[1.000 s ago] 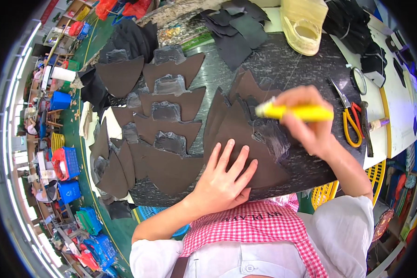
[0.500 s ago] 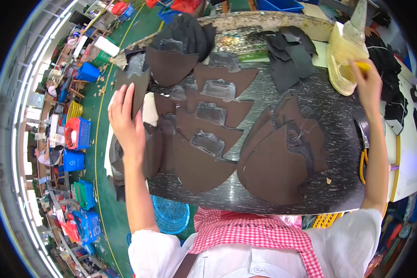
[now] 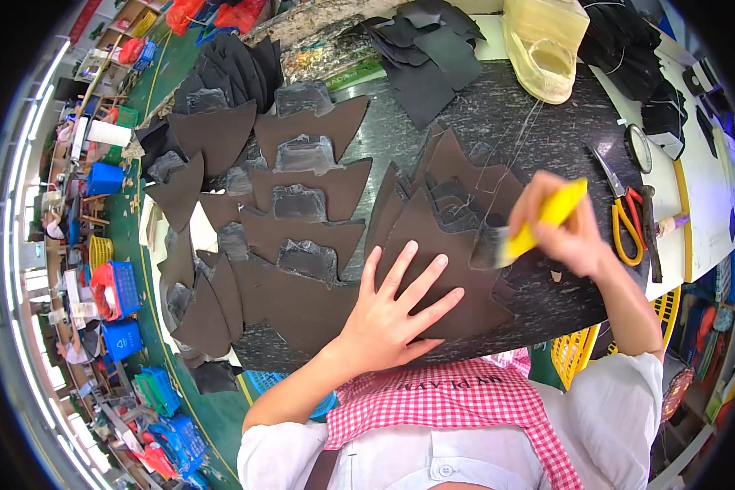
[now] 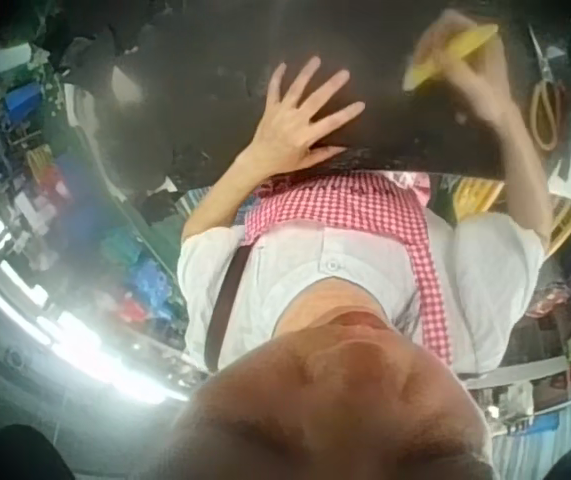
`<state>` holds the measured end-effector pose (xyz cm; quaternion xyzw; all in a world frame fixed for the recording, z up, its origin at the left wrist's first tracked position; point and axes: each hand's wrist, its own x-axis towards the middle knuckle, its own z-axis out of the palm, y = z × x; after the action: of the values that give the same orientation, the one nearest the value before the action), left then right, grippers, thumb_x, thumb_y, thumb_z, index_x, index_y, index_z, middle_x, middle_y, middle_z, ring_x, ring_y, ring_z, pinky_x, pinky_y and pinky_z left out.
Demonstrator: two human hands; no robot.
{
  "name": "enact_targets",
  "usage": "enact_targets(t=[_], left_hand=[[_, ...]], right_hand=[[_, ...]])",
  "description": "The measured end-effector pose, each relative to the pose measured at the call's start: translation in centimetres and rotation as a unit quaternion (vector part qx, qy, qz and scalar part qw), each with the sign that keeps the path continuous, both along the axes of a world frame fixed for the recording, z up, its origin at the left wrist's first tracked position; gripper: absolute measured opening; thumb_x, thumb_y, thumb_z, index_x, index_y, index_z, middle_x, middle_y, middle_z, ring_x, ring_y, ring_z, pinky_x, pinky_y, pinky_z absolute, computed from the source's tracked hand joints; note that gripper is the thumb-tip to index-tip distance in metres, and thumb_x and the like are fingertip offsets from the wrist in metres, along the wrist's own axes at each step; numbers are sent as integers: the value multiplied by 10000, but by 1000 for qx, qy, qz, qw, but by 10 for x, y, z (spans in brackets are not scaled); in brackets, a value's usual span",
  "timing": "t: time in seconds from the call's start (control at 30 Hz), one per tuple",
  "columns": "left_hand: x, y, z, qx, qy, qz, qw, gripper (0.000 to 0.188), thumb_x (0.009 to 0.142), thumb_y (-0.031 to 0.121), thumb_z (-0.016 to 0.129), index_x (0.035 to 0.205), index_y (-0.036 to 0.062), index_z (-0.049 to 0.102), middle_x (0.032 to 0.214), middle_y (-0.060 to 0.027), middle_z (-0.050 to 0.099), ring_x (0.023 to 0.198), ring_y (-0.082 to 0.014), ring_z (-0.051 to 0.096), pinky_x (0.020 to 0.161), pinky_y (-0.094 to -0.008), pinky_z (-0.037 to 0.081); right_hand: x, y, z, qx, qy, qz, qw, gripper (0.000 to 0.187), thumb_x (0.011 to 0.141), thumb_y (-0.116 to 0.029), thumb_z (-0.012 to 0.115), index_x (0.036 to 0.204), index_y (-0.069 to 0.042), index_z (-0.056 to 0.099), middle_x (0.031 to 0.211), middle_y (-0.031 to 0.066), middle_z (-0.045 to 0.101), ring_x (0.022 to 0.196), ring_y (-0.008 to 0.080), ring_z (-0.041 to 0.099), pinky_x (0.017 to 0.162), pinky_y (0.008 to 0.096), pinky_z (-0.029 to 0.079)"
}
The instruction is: The person applies glue with a brush to the edges of several leather shoe components, stacks the components together by hand, and then marks them using a pen.
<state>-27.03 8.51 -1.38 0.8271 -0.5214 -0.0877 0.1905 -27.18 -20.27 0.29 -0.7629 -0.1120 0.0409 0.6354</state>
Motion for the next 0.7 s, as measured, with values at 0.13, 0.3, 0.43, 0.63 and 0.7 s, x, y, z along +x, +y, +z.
enact_targets(t=[0.13, 0.3, 0.43, 0.63, 0.7], left_hand=[[-4, -1, 0, -2, -19, 21, 1000, 762, 574, 354, 800, 1289, 280, 550, 1461, -119, 354, 1346, -429, 276, 1035, -653, 193], [-1, -4, -2, -14, -16, 16, 1000, 765, 575, 355, 793, 1294, 266, 546, 1453, -135, 363, 1330, -441, 297, 1039, -642, 210], [0, -4, 5, -23, -5, 9, 1000, 779, 571, 351, 786, 1301, 238, 539, 1446, -162, 366, 1312, -461, 314, 1045, -610, 251], [7, 7, 7, -80, -32, -7, 996, 546, 738, 90, 537, 1284, 75, 536, 1363, -193, 453, 1261, -408, 416, 1039, -534, 333], [24, 29, 33, -297, 185, 111, 930, 561, 718, 10, 524, 1278, 35, 539, 1346, -178, 482, 1255, -347, 448, 1051, -471, 341]], right_hand=[[1, 28, -7, 61, -88, -61, 992, 228, 779, -178, 661, 876, -24, 524, 861, 103, 611, 758, 160, 600, 677, 295, 481], [-58, 6, -37, -19, -208, 5, 978, 140, 729, -93, 620, 808, -56, 510, 876, 136, 627, 769, 191, 632, 666, 288, 503], [-55, 24, -19, 172, -132, -175, 960, 173, 797, -134, 638, 856, -40, 506, 896, 140, 629, 775, 180, 601, 716, 300, 483], [-16, -20, 0, -31, -122, -225, 966, 86, 830, -117, 579, 805, -43, 543, 775, 50, 551, 707, 124, 520, 636, 259, 414], [23, -50, 6, -146, -253, -281, 914, 52, 903, -48, 543, 857, -29, 557, 883, 45, 560, 764, 85, 492, 658, 217, 384]])
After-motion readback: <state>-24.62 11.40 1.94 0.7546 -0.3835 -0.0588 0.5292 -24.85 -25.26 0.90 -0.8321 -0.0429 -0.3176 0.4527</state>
